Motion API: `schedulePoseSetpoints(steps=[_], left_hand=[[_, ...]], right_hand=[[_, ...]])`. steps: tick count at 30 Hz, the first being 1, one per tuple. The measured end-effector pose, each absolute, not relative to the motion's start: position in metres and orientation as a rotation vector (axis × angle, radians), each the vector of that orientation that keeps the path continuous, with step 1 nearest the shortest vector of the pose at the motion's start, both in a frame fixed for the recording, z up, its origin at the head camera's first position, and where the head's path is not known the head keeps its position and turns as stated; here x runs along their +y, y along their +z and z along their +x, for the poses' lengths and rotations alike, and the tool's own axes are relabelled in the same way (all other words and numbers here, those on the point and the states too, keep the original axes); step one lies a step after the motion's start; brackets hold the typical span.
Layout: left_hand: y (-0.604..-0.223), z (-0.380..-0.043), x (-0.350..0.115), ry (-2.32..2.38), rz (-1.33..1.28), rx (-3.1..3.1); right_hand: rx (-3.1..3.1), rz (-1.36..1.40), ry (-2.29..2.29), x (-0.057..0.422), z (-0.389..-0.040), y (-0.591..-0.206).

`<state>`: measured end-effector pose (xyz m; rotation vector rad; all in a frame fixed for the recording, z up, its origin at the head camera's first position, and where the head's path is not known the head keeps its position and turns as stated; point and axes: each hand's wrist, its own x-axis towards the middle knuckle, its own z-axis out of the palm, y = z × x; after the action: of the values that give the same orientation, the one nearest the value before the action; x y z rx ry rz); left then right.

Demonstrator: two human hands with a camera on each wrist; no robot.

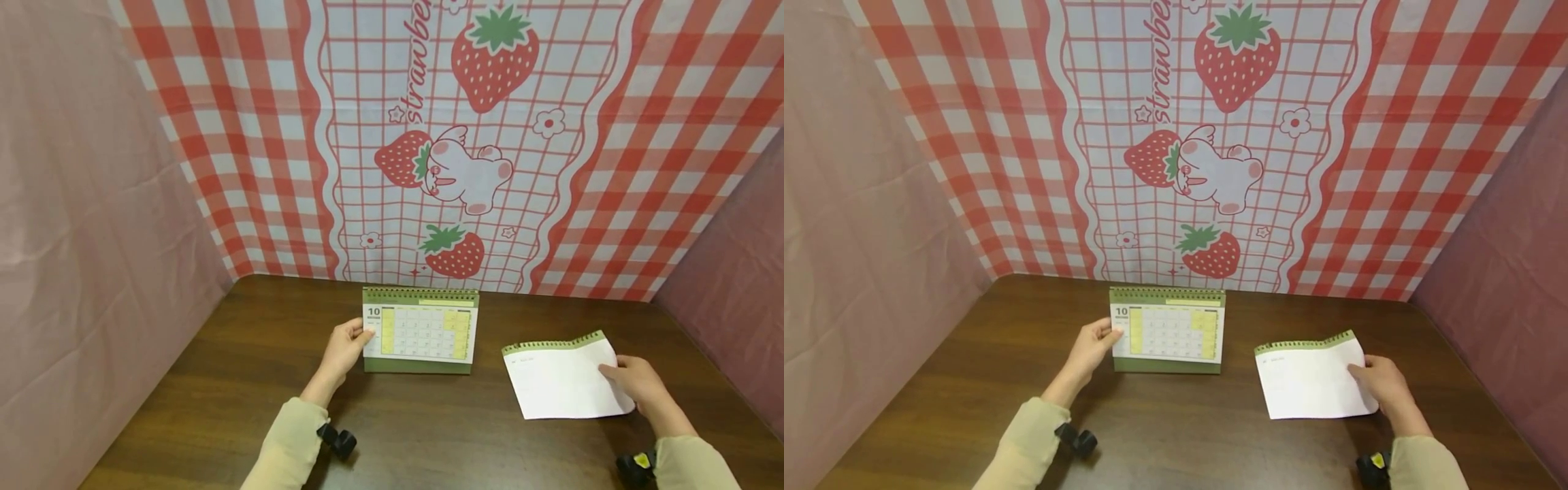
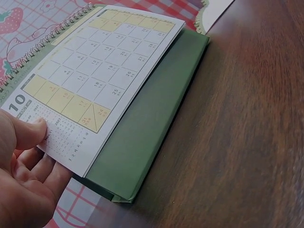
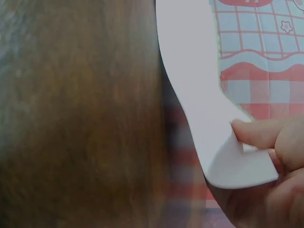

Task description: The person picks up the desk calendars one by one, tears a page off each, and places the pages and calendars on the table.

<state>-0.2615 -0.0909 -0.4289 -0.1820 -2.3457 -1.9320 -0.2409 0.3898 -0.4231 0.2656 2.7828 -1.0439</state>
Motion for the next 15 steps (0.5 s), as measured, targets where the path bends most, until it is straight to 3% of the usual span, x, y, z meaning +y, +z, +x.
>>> schedulePoseSetpoints(steps=[15], left_hand=[[-0.416,-0.249,-0.086,-1.943,-0.224,-2.353]], right_hand=[[2.764,0.507,-1.049,0.396,-0.233,-0.422]])
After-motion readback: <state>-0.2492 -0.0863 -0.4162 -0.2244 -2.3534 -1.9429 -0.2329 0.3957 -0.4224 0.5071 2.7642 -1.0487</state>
